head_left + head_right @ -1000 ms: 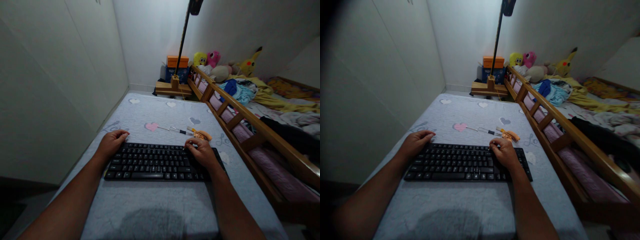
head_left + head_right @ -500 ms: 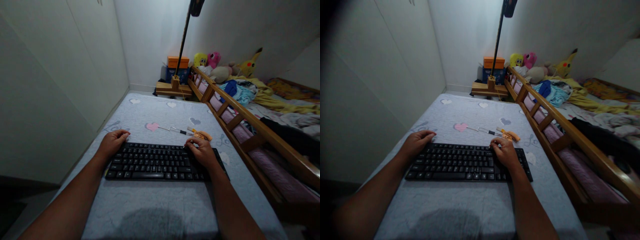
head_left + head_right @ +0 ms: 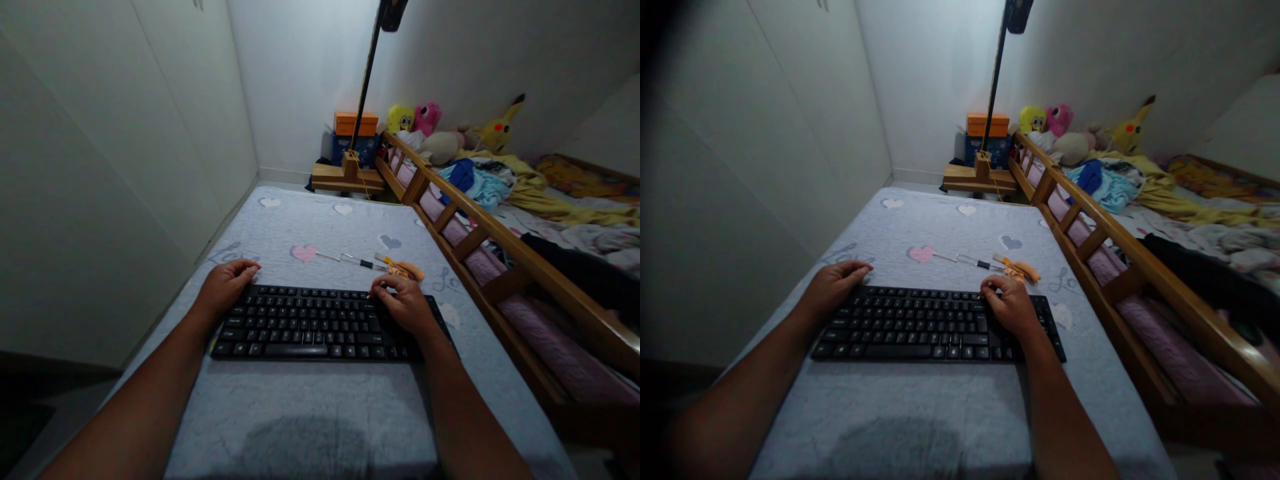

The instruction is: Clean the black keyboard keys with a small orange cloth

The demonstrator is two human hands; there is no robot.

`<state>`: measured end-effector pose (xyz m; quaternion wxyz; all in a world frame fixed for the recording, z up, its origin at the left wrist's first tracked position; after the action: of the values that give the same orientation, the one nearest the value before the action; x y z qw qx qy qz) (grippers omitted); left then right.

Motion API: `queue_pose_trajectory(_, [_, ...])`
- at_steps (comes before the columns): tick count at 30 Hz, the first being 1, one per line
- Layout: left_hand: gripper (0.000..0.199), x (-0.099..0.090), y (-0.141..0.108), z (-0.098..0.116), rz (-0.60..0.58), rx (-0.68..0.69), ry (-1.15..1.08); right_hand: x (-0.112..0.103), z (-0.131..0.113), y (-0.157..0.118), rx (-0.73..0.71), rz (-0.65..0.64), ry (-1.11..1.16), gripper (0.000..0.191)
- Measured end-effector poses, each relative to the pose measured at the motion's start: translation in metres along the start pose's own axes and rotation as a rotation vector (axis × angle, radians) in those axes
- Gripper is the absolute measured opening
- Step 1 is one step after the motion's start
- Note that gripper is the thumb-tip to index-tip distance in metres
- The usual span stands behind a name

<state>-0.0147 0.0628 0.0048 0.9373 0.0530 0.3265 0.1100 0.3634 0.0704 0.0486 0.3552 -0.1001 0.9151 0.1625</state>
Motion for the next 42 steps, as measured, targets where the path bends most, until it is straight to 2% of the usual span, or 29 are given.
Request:
queue_pose_trajectory(18, [0.037,0.001,0.001,-0.003,0.007,0.013,0.009,-0.001,0.002,0.002,0.011,0.053,-0.006,0.015])
queue_pose_trajectory(26, [0.04,0.001,0.001,-0.004,0.009,0.006,0.005,-0.011,0.009,0.002,0.046,0.074,-0.028,0.016])
queue_pose_trajectory(42, [0.039,-0.001,0.0,0.001,0.018,-0.006,0.015,0.0,0.003,0.001,0.007,0.067,0.027,0.015])
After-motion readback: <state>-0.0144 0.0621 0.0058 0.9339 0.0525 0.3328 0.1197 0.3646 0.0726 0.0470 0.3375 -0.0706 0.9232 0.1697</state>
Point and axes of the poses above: each hand's wrist, its own y-axis towards the middle knuckle, its own x-axis out of the palm, z = x × y, the point moved 5 cm from there along y, towards the middle knuckle, and after that the axes turned 5 degrees about x, right-handed, at the moved point
